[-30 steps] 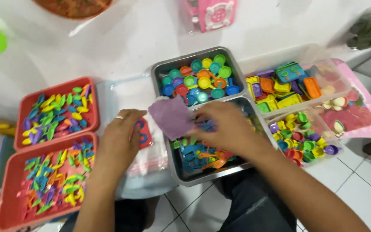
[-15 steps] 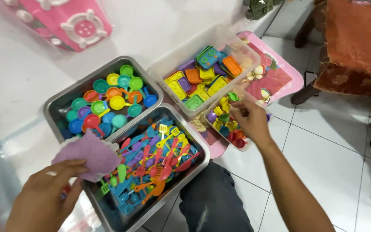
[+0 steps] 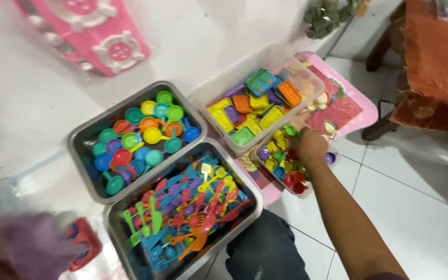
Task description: The person sorts various colorful plastic toy items, such as utensils and alphabets, from trays and places specific items into small plastic bags by hand.
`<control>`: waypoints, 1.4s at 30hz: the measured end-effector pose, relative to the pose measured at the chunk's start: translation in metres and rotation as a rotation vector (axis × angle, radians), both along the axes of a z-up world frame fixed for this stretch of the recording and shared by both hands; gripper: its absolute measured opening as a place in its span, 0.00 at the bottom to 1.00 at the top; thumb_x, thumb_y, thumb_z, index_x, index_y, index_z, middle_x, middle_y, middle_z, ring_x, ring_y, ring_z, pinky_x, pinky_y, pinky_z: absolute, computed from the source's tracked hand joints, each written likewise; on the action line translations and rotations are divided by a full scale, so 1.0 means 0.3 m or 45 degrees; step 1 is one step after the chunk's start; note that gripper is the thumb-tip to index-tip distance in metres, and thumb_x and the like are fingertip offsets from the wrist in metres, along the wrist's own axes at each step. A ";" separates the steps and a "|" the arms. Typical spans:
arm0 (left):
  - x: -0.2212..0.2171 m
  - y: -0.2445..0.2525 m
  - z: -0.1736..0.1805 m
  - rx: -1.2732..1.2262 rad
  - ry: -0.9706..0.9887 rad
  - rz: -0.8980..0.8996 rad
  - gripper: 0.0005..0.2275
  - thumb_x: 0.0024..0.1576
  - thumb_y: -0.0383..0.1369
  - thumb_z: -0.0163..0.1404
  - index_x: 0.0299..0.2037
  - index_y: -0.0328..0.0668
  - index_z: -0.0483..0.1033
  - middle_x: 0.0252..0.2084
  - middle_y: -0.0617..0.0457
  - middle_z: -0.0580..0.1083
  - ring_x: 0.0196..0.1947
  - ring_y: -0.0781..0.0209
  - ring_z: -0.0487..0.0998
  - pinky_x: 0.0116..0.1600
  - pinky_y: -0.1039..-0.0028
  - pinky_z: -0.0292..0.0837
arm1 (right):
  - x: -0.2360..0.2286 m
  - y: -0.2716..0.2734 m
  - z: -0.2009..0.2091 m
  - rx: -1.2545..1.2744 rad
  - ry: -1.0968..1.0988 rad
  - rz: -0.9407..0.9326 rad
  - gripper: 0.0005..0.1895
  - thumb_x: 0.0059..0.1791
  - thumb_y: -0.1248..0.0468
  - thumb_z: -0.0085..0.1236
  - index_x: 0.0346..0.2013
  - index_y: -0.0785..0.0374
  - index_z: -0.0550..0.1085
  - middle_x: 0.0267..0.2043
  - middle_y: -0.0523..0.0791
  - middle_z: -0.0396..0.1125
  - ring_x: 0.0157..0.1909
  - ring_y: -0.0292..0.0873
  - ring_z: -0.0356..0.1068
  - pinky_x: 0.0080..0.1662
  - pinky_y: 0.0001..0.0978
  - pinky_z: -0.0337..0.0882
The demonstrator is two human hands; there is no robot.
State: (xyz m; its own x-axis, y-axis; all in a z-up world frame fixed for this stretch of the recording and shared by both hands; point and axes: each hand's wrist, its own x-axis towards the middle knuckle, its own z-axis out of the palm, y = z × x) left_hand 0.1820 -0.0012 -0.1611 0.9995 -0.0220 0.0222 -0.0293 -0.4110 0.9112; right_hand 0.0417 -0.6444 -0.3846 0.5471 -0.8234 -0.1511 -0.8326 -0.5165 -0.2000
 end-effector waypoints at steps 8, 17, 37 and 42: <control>-0.075 -0.211 0.205 -0.585 0.381 0.434 0.17 0.62 0.29 0.46 0.61 0.36 0.67 0.53 0.46 0.73 0.50 0.53 0.76 0.53 0.64 0.75 | -0.201 0.123 0.131 0.348 -0.730 -0.073 0.18 0.52 0.57 0.63 0.39 0.75 0.79 0.24 0.53 0.69 0.21 0.48 0.64 0.26 0.38 0.65; -0.179 -0.176 0.133 -1.071 0.266 0.277 0.19 0.62 0.40 0.45 0.55 0.31 0.73 0.39 0.42 0.77 0.32 0.59 0.79 0.34 0.72 0.77 | 0.014 0.944 0.822 0.609 -1.386 0.610 0.17 0.50 0.82 0.54 0.53 0.73 0.69 0.52 0.53 0.69 0.51 0.47 0.73 0.53 0.31 0.74; -0.211 -0.070 0.081 -1.653 0.507 0.127 0.11 0.64 0.28 0.47 0.50 0.27 0.77 0.42 0.44 0.77 0.37 0.66 0.75 0.45 0.74 0.72 | 0.256 1.567 0.966 0.477 -1.248 1.471 0.26 0.33 0.72 0.71 0.47 0.64 0.79 0.45 0.44 0.75 0.35 0.35 0.73 0.40 0.22 0.75; -0.241 -0.121 0.081 -1.281 0.211 -0.105 0.15 0.66 0.31 0.41 0.58 0.32 0.73 0.35 0.54 0.73 0.31 0.72 0.67 0.36 0.80 0.61 | 0.248 1.505 0.925 0.707 -1.292 1.347 0.27 0.34 0.74 0.71 0.48 0.69 0.78 0.41 0.44 0.74 0.35 0.36 0.73 0.39 0.22 0.75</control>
